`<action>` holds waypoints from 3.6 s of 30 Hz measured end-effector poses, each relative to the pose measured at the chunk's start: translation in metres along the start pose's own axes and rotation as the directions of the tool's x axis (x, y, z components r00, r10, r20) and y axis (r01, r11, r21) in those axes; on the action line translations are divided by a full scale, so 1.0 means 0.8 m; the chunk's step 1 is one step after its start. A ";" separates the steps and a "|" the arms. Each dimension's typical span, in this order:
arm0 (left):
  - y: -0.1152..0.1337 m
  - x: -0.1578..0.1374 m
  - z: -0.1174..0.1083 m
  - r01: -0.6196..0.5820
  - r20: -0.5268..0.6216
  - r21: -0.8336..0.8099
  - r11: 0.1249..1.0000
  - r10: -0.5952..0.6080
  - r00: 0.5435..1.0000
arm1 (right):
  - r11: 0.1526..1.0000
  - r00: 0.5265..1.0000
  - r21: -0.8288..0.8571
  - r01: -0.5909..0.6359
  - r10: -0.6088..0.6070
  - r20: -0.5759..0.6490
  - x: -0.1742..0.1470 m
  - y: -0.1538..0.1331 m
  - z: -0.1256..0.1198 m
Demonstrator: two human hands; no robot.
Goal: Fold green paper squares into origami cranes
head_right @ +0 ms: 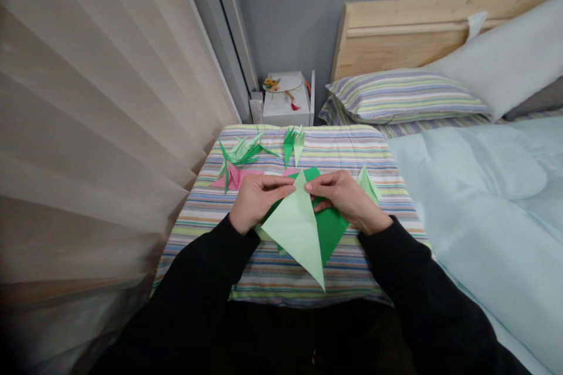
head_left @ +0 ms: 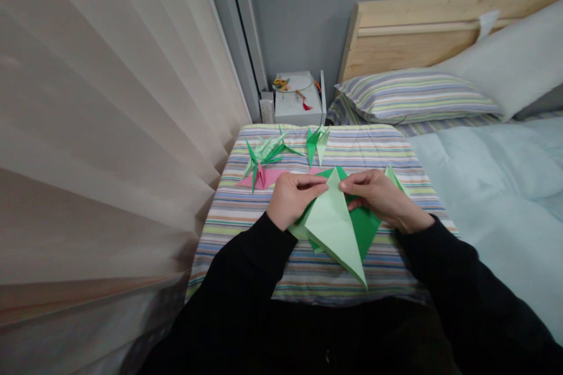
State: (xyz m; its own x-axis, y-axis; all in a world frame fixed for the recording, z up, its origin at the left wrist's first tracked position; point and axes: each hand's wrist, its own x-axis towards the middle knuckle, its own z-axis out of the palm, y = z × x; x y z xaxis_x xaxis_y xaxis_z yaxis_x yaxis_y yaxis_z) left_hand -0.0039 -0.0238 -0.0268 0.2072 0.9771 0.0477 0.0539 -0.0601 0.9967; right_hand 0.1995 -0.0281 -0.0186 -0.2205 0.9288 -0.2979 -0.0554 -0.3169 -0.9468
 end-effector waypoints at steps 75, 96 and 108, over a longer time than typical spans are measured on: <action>0.011 0.001 0.003 0.120 0.064 -0.190 0.975 -0.109 0.992 | 0.895 0.936 -0.280 0.347 -0.347 0.052 -0.006 0.001 0.029; 0.001 0.009 0.002 0.083 -0.023 -0.173 0.981 -0.088 0.996 | 0.859 0.910 -0.377 0.347 -0.406 -0.087 0.001 0.002 0.018; -0.003 0.012 -0.001 0.028 -0.205 -0.133 0.991 -0.056 0.977 | 0.928 0.998 -0.369 0.047 -0.028 0.056 -0.006 -0.004 0.003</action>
State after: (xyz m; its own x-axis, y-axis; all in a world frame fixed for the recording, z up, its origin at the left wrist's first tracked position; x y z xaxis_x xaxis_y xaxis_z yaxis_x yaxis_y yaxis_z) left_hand -0.0032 -0.0141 -0.0283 -0.0006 1.0000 0.0046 -0.0707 -0.0046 0.9975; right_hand 0.1985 -0.0318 -0.0140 -0.2731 0.9250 -0.2640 0.2977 -0.1797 -0.9376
